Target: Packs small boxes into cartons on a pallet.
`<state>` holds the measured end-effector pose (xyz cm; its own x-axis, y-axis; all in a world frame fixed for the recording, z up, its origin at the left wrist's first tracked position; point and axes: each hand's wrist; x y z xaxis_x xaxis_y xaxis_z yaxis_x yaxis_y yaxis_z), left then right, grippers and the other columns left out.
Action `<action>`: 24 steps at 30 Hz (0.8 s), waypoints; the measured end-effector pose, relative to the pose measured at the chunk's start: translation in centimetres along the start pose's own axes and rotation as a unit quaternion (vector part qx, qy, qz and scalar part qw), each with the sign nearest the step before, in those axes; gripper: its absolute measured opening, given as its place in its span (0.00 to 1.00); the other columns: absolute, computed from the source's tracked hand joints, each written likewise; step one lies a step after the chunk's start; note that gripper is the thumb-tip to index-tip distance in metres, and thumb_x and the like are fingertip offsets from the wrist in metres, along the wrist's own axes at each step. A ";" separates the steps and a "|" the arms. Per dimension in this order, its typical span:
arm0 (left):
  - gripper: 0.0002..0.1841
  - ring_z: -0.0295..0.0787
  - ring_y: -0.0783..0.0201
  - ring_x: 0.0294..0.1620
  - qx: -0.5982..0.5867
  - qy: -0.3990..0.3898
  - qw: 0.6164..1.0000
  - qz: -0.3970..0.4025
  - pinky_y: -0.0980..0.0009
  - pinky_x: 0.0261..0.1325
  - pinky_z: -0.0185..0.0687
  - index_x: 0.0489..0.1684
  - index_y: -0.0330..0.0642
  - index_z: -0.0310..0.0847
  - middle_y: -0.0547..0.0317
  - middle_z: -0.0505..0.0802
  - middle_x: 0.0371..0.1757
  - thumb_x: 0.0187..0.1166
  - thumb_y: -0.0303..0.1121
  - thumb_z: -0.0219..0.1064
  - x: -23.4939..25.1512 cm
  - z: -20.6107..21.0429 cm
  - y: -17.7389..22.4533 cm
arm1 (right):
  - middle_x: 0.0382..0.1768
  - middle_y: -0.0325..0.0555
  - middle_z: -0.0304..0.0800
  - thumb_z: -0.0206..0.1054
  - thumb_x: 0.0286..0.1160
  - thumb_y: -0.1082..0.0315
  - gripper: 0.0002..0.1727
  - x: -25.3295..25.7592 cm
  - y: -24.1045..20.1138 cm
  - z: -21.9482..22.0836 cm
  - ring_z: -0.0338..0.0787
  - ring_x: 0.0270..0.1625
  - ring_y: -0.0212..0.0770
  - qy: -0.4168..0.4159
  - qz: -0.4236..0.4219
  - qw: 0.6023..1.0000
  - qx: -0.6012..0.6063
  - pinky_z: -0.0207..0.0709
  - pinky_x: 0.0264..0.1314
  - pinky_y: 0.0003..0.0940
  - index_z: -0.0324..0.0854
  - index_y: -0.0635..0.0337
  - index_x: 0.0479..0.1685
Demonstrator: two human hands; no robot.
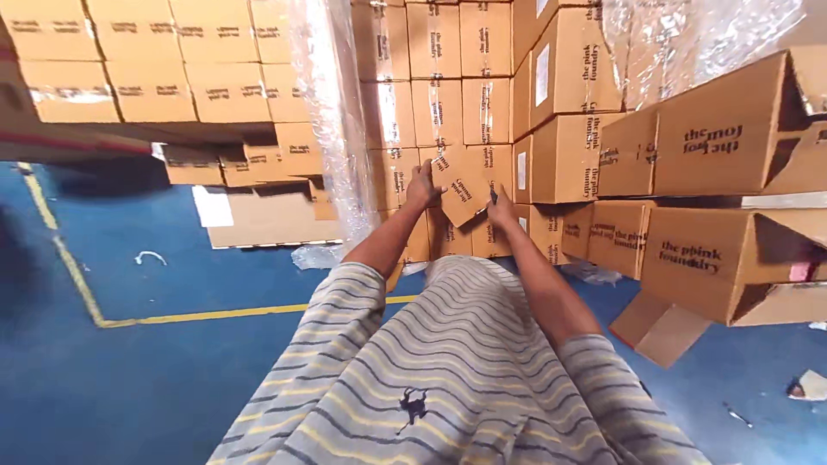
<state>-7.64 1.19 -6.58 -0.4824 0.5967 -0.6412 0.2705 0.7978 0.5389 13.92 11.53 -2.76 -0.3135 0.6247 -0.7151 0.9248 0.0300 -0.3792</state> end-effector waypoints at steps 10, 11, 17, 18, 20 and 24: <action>0.42 0.83 0.30 0.69 0.086 -0.121 0.979 0.138 0.32 0.63 0.82 0.90 0.53 0.62 0.36 0.63 0.90 0.72 0.43 0.77 -2.8 4.5 -0.2 | 0.47 0.52 0.94 0.57 0.90 0.44 0.28 -4.4 7.1 -0.1 0.91 0.45 0.45 -0.148 0.027 0.989 0.001 0.82 0.53 0.50 0.84 0.60 0.64; 0.42 0.83 0.31 0.70 0.096 -0.116 0.978 0.148 0.34 0.63 0.84 0.89 0.51 0.62 0.37 0.60 0.92 0.72 0.43 0.77 -3.9 5.7 -0.2 | 0.53 0.58 0.93 0.53 0.89 0.38 0.34 -4.3 7.5 -0.1 0.92 0.54 0.54 -0.108 0.038 0.993 0.022 0.82 0.63 0.59 0.82 0.60 0.70; 0.35 0.77 0.40 0.80 0.079 -0.063 0.983 0.155 0.44 0.69 0.84 0.86 0.44 0.63 0.44 0.52 0.96 0.80 0.45 0.70 -7.0 8.4 -1.2 | 0.56 0.63 0.90 0.49 0.94 0.50 0.26 -1.2 2.7 -0.8 0.90 0.62 0.64 -0.022 -0.067 0.994 -0.080 0.80 0.62 0.69 0.75 0.60 0.73; 0.39 0.77 0.39 0.79 0.087 -0.062 0.983 0.150 0.43 0.69 0.83 0.91 0.46 0.58 0.45 0.52 0.96 0.80 0.45 0.70 -6.9 8.4 -1.1 | 0.57 0.60 0.91 0.56 0.91 0.53 0.22 -0.3 1.7 -1.0 0.90 0.63 0.62 -0.005 -0.097 0.988 -0.120 0.79 0.64 0.67 0.80 0.57 0.70; 0.41 0.78 0.37 0.78 0.124 -0.072 0.979 0.142 0.40 0.66 0.84 0.95 0.53 0.51 0.46 0.50 0.96 0.82 0.49 0.67 -6.8 8.1 -0.9 | 0.61 0.55 0.91 0.63 0.85 0.55 0.18 1.3 0.3 -1.0 0.86 0.69 0.60 0.015 -0.147 0.969 -0.199 0.71 0.72 0.66 0.86 0.51 0.66; 0.36 0.83 0.36 0.72 0.145 -0.081 0.977 0.130 0.39 0.61 0.86 0.91 0.57 0.60 0.45 0.56 0.95 0.82 0.54 0.66 -6.5 7.4 0.0 | 0.61 0.53 0.92 0.65 0.83 0.56 0.16 3.2 -1.0 -1.3 0.85 0.70 0.59 -0.016 -0.203 0.928 -0.311 0.66 0.75 0.68 0.89 0.46 0.63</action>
<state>1.68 -2.08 -6.48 -0.2334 0.7700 -0.5938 0.6027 0.5937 0.5331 12.28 14.54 -3.94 -0.6601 0.4396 -0.6091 0.6712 0.7093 -0.2156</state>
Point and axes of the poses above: each hand's wrist, its own x-axis towards the middle knuckle, its own z-axis out of the palm, y = z × x
